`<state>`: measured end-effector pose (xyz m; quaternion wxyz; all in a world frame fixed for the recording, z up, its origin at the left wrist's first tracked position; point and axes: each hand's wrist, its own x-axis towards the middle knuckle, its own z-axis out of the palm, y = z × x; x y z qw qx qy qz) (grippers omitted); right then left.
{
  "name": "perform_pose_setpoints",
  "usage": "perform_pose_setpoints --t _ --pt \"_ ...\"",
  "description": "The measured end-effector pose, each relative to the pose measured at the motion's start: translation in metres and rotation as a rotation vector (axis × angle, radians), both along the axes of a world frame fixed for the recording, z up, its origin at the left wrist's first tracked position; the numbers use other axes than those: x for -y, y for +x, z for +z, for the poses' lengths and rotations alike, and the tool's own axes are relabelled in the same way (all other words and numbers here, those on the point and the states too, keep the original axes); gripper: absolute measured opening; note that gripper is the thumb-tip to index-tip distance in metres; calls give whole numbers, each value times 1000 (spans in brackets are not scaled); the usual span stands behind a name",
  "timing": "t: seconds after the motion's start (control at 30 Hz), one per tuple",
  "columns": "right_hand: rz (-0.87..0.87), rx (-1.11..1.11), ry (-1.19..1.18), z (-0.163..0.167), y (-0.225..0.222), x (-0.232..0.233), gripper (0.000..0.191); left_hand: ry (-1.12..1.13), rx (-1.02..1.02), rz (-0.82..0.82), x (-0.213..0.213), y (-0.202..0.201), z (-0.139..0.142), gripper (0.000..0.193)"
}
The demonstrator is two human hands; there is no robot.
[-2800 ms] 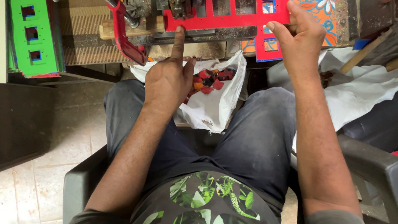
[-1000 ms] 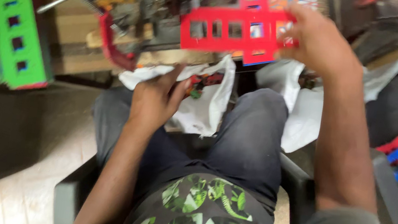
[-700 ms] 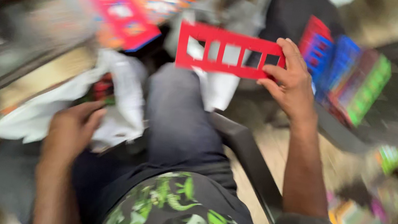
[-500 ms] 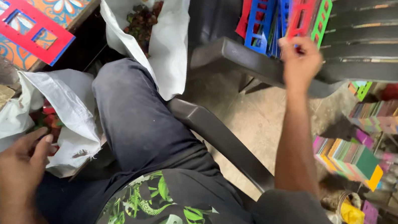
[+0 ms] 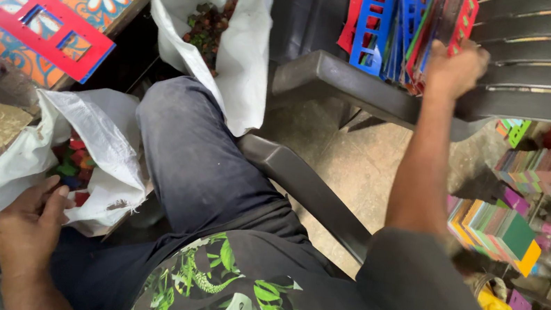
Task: The person operates a manual press machine to punch holes in colorful plastic frames. They repeatedly pick up frames, position them under the press, and activate the machine, then place the processed frames aside.
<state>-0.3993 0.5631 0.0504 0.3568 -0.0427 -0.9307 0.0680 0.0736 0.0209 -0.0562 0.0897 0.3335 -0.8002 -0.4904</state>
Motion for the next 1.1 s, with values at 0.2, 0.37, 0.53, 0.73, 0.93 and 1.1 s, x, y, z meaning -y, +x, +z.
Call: perform_pose_setpoints --t 0.2,0.37,0.53,0.73,0.93,1.1 --pt "1012 170 -146 -8 65 236 44 14 6 2 2 -8 13 35" --pt "1411 184 0 -20 127 415 70 -66 -100 44 -12 -6 34 34" --pt "1195 519 300 -45 153 498 84 19 -130 122 -19 6 53 35" --pt "1203 617 160 -85 136 508 63 -2 -177 124 -9 7 53 34" --pt "1176 1156 -661 -23 89 441 33 247 -272 160 -12 -4 61 34" --pt "1605 1080 -599 37 94 364 28 85 -535 269 -18 -31 88 42"
